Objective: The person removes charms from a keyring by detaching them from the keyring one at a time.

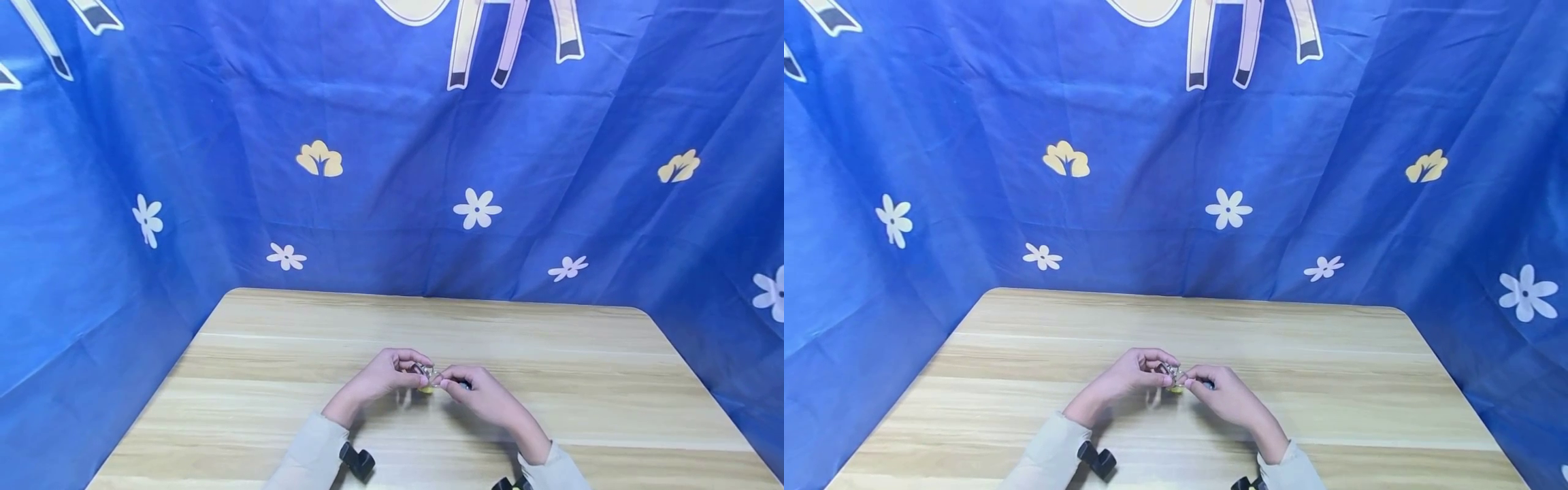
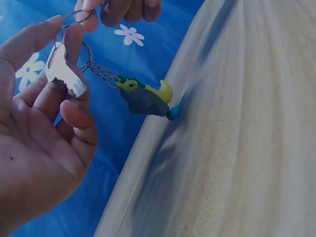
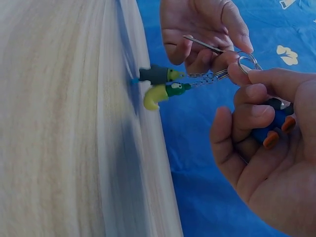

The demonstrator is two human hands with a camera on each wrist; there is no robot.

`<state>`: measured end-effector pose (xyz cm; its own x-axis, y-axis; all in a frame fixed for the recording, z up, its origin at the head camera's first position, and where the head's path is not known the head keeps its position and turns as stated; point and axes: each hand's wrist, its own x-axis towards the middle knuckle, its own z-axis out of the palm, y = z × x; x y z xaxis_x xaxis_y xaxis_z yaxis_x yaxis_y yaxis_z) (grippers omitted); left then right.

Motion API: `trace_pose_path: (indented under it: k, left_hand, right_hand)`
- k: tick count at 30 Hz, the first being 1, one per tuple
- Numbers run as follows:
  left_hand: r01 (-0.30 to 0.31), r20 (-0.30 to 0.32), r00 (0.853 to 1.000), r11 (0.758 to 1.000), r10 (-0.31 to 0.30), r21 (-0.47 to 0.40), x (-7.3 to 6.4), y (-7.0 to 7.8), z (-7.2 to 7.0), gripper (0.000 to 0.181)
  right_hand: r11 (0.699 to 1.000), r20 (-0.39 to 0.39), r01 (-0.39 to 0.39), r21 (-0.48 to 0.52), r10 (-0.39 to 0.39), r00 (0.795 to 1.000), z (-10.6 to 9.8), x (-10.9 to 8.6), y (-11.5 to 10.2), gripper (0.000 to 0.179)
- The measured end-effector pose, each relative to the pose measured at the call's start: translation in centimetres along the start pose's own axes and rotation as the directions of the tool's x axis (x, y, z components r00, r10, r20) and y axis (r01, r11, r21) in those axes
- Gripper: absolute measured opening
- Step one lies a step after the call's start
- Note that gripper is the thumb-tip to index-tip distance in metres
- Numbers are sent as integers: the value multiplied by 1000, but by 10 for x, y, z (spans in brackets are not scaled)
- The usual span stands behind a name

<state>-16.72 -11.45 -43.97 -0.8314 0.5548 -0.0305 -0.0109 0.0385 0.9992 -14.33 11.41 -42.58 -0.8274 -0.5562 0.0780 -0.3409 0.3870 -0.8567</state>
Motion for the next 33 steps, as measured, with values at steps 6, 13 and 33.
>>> trace_pose_path:
  k: [6,13,33]
  left_hand:
    - [9,2,1000,997,-9,77,-1,0,0,39]
    - [-1,-14,1000,993,2,120,0,1,0,34]
    - [6,-86,996,992,5,130,2,-2,3,30]
  right_hand:
    - [1000,0,-2,-13,2,1000,-1,-1,1,22]
    - [1000,0,-4,4,4,1000,-2,-1,-1,22]
    - [999,-4,44,-3,-44,999,1,-1,1,22]
